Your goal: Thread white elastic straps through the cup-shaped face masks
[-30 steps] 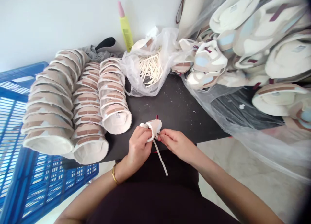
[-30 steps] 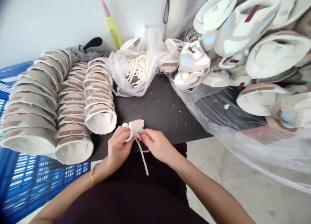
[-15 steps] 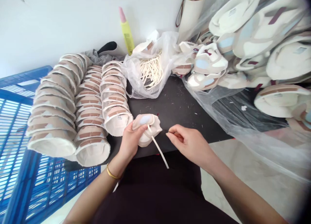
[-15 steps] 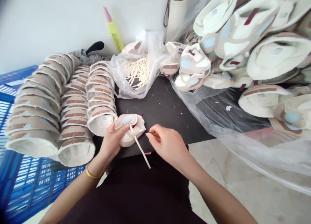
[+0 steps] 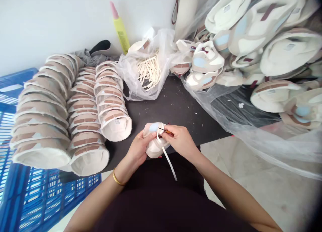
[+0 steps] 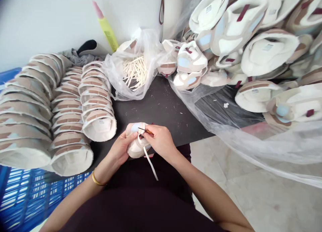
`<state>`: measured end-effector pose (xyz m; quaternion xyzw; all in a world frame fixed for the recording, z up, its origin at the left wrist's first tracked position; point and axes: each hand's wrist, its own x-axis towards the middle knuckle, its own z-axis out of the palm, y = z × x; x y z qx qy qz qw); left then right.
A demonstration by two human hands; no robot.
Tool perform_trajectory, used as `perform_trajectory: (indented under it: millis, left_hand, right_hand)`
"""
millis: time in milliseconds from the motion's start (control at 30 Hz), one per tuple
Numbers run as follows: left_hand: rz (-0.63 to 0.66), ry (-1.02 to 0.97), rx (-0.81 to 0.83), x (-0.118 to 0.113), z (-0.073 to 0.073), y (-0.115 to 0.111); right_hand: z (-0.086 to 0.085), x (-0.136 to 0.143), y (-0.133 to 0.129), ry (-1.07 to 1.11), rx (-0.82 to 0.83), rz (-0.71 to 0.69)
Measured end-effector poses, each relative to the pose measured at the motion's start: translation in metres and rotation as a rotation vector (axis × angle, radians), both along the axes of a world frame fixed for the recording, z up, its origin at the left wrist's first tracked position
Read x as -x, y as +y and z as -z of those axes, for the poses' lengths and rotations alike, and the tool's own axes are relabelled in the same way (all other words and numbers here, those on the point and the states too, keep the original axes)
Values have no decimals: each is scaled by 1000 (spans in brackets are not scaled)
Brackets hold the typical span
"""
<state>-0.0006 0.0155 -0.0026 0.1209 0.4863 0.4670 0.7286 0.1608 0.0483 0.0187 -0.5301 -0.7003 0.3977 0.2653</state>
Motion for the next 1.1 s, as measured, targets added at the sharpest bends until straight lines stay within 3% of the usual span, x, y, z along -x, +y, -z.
perform_trajectory:
  millis: [200, 500, 633, 733, 900, 1100]
  left_hand:
    - [-58, 136, -87, -6, -8, -8]
    - [-53, 203, -168, -5, -5, -17]
    - [-131, 182, -135, -3, -4, -14]
    - [-172, 122, -104, 2, -5, -7]
    - [-157, 63, -100, 3, -3, -2]
    - [-165, 96, -140, 0, -3, -5]
  right_hand:
    - [15, 7, -5, -283, -95, 84]
    - [20, 19, -5, -477, -140, 140]
    - [15, 7, -5, -256, -165, 82]
    - [10, -13, -12, -40, -276, -23]
    - [16, -20, -29, -22, -415, -251]
    - [23, -4, -37, -11, -386, -177]
